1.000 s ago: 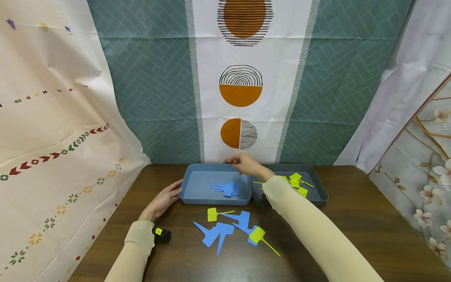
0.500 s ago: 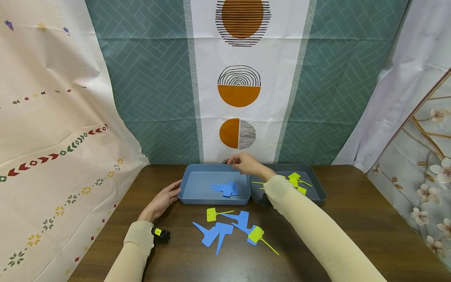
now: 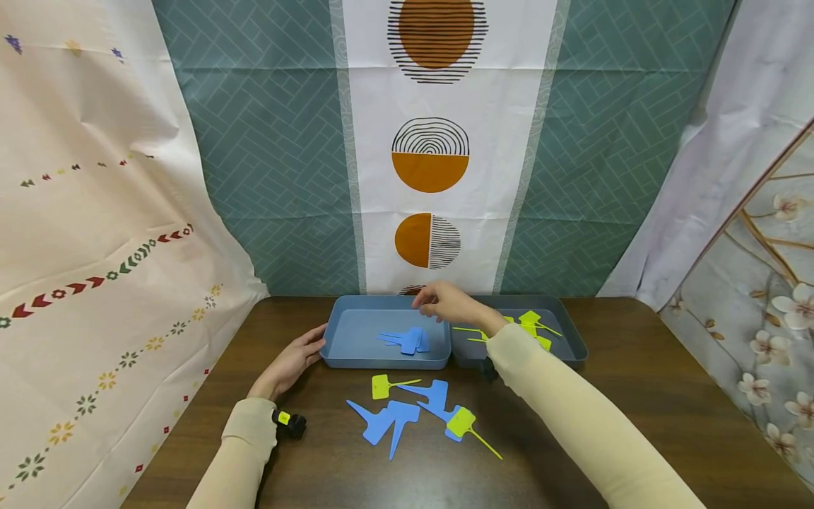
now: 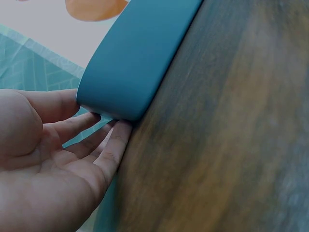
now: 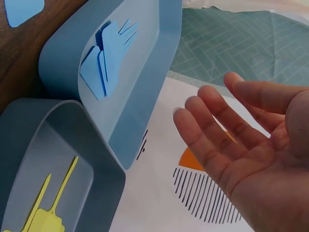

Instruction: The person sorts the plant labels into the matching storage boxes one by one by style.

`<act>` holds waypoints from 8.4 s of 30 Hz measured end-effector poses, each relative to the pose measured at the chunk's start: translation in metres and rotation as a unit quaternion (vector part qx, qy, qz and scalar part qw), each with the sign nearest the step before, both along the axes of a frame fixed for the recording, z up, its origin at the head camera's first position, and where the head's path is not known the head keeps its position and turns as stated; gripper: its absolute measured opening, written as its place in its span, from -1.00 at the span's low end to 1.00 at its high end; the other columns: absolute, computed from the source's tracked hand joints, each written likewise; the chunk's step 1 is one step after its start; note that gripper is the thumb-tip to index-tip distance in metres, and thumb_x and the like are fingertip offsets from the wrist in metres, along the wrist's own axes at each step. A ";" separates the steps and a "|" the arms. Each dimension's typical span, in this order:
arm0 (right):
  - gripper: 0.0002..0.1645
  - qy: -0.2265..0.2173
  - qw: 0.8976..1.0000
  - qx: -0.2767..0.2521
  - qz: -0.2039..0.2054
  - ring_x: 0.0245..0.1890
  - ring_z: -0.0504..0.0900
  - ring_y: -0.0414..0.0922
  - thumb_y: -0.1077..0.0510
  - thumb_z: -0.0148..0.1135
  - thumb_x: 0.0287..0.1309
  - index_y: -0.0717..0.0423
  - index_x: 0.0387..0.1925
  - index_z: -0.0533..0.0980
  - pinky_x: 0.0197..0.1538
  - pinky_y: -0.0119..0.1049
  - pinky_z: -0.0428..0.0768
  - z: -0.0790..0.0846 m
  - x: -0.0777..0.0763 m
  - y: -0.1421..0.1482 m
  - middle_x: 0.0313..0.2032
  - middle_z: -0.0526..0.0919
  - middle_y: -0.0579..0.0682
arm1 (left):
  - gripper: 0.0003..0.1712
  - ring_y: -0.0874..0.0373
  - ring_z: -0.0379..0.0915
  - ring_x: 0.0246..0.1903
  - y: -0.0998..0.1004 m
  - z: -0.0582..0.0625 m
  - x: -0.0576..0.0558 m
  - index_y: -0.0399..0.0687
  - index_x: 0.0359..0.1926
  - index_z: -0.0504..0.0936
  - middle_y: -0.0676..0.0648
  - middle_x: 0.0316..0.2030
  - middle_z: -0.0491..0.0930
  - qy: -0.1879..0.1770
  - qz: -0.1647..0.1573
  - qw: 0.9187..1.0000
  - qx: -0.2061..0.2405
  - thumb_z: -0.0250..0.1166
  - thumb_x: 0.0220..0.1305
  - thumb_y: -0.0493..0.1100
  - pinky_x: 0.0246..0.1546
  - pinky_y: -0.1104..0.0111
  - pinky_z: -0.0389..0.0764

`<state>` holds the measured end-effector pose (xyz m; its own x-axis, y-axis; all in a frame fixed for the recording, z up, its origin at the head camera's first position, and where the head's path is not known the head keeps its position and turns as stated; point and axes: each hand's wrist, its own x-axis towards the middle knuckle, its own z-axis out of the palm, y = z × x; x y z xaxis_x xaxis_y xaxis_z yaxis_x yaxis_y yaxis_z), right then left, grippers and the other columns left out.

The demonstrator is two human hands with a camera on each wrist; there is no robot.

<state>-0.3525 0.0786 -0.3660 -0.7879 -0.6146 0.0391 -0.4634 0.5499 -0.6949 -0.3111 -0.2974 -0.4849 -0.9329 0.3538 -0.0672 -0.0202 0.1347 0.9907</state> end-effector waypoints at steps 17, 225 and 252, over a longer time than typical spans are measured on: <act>-0.74 -0.023 0.997 0.019 0.073 -0.11 0.66 0.11 0.24 0.12 0.54 0.22 0.08 0.66 -0.12 -0.21 0.69 -0.005 0.028 0.033 -0.06 0.73 0.19 | -0.33 -0.26 -0.19 0.60 -0.001 -0.002 -0.002 -0.29 0.66 -0.16 -0.36 0.62 -0.16 -0.003 -0.001 1.000 0.003 -0.18 0.72 -0.23 0.57 -0.13 -0.06; -0.72 0.053 0.997 -0.006 -0.061 -0.32 0.58 -0.06 0.37 0.18 0.43 0.26 0.08 0.67 -0.24 -0.24 0.62 0.010 0.026 0.122 -0.16 0.72 0.08 | -0.33 -0.24 -0.16 0.59 -0.001 -0.006 -0.002 -0.25 0.67 -0.12 -0.32 0.63 -0.14 -0.004 0.014 1.000 -0.002 -0.16 0.72 -0.19 0.58 -0.13 -0.07; -0.69 0.051 0.991 0.027 -0.124 -0.27 0.60 0.03 0.41 0.11 0.41 0.33 0.07 0.65 -0.19 -0.16 0.62 0.005 -0.025 0.111 -0.18 0.63 0.18 | -0.31 -0.26 -0.16 0.59 -0.001 -0.007 -0.002 -0.27 0.66 -0.15 -0.35 0.63 -0.16 0.003 0.002 1.000 -0.006 -0.14 0.72 -0.18 0.57 -0.14 -0.05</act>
